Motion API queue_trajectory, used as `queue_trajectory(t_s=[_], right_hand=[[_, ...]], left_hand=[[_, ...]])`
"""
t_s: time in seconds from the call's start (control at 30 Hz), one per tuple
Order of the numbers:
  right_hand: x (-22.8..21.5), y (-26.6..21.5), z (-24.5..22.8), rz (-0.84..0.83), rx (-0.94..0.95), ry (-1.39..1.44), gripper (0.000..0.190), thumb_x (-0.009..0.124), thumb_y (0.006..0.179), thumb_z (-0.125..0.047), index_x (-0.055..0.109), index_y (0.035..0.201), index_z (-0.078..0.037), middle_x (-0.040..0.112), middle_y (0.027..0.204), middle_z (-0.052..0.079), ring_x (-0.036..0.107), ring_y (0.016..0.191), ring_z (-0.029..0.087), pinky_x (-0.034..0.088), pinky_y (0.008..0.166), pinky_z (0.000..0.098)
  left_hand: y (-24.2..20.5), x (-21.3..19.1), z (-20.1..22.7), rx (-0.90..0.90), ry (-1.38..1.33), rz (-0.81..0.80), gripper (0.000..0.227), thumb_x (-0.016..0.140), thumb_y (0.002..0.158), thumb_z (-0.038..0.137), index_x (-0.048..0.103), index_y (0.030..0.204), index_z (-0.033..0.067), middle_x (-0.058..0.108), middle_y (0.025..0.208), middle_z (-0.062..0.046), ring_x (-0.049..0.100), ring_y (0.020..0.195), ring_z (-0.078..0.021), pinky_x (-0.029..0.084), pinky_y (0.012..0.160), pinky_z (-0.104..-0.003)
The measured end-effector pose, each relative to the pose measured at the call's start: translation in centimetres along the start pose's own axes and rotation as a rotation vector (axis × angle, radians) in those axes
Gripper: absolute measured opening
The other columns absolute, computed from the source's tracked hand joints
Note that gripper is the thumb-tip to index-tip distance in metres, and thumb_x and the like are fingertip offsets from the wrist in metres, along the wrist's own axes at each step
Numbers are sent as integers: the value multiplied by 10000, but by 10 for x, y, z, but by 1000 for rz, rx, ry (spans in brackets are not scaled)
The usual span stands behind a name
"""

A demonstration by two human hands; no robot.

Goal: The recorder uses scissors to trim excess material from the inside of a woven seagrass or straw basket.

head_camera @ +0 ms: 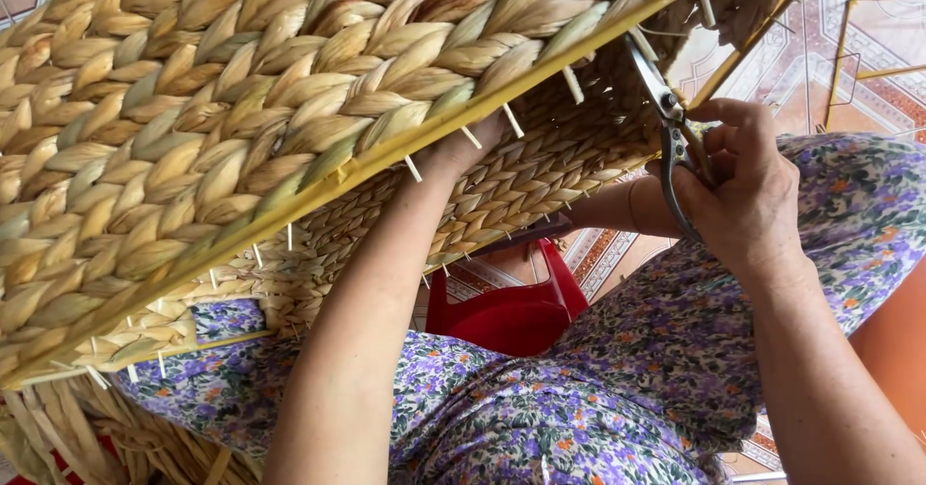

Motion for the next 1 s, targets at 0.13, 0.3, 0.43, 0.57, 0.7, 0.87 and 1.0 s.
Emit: queue_trajectory(t_s=[0.13,0.3,0.43,0.57,0.7,0.87,1.0], right_hand=[[0,2,-5,-10,32,-12,545,750,959,13,449,1408,-63,665,918,94,666,736,159,546,633,317],[17,6,-43,-346,146,-399,539,694,950,-291,521,1458,-244,680,906,58,698,737,184,585,563,332],[47,8,-47,-578,215,-639,576,632,956,-557,494,1480,-363,667,978,56,721,783,226,604,539,360],[75,17,-47,-604,181,-612,634,613,914,-595,464,1498,-403,631,1151,96,734,837,273,618,560,398],[84,21,-49,-530,104,-624,688,660,873,-578,456,1504,-394,616,1214,171,725,873,312,616,567,417],[101,23,-46,-530,107,-613,698,672,883,-570,453,1514,-367,633,1223,203,729,838,305,620,556,412],[117,24,-38,-536,15,-594,683,659,907,-551,464,1526,-336,719,1016,187,726,720,269,613,556,405]], left_hand=[[-12,4,-13,-28,-218,-28,534,453,1069,445,553,1392,32,617,1326,-177,612,1220,-284,521,1053,-417],[-25,9,-16,-74,-573,-95,530,492,1046,447,557,1387,47,615,1323,-177,607,1225,-286,510,1058,-421],[-31,14,-23,-112,-857,-139,529,523,1028,448,560,1384,58,614,1321,-176,604,1229,-287,501,1062,-424],[-41,16,-25,-137,-1139,-184,530,555,1010,450,562,1380,70,613,1319,-176,600,1233,-288,492,1066,-427],[-42,19,-22,-178,-1415,-230,534,586,992,452,565,1377,82,611,1317,-176,596,1237,-290,482,1071,-430],[-51,28,-36,-214,-1771,-287,541,625,970,454,569,1372,96,610,1315,-175,591,1241,-291,471,1076,-434],[-66,28,-42,-247,-2050,-336,549,657,952,455,571,1369,108,608,1313,-175,588,1245,-293,462,1080,-437]])
Point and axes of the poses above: each hand's wrist, its own y-axis towards the middle knuckle, its own x-axis out of the palm, z = x × y, the point moved 4 cm from there along y, towards the middle knuckle
